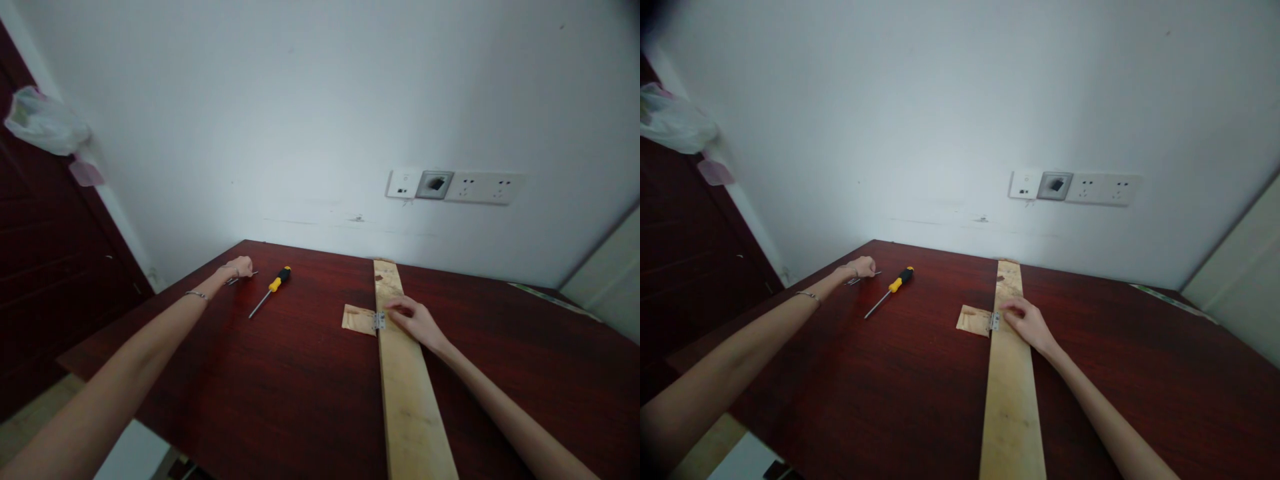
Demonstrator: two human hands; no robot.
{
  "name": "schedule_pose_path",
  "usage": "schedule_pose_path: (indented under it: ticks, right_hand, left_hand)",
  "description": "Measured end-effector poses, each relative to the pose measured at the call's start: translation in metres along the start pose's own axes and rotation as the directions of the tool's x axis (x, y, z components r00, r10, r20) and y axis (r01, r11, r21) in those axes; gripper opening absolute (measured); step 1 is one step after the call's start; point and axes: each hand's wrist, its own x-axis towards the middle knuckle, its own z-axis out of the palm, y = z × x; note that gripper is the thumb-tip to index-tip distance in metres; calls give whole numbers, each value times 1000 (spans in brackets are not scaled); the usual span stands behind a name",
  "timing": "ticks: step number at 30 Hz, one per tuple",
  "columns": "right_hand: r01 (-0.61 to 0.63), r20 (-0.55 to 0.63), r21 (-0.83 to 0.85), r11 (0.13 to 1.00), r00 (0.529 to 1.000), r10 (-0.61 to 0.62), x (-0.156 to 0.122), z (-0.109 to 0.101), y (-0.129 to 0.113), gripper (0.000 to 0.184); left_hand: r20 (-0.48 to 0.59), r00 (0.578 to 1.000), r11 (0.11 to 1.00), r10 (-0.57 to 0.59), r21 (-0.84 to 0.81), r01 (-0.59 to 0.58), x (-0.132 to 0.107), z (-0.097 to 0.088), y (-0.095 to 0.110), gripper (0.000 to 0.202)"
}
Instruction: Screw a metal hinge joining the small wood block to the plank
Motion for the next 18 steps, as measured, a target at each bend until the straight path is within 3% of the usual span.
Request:
schedule_pose_path:
  ticks: [10, 15, 18]
  right_hand:
    - [13, 30, -6, 1000, 999, -12, 0, 0, -2, 20]
    - [10, 12, -10, 1000, 1000, -10, 0, -1, -3, 21]
    - [13, 7, -7, 1000, 1000, -13, 1, -1, -5, 25]
  left_hand:
    - [-36, 999, 1000, 20, 18, -19, 3, 3, 3, 7]
    - [-119, 992, 994, 32, -102, -44, 4, 5, 4, 10]
    - [-218, 974, 968, 59, -227, -109, 6, 3, 18, 8]
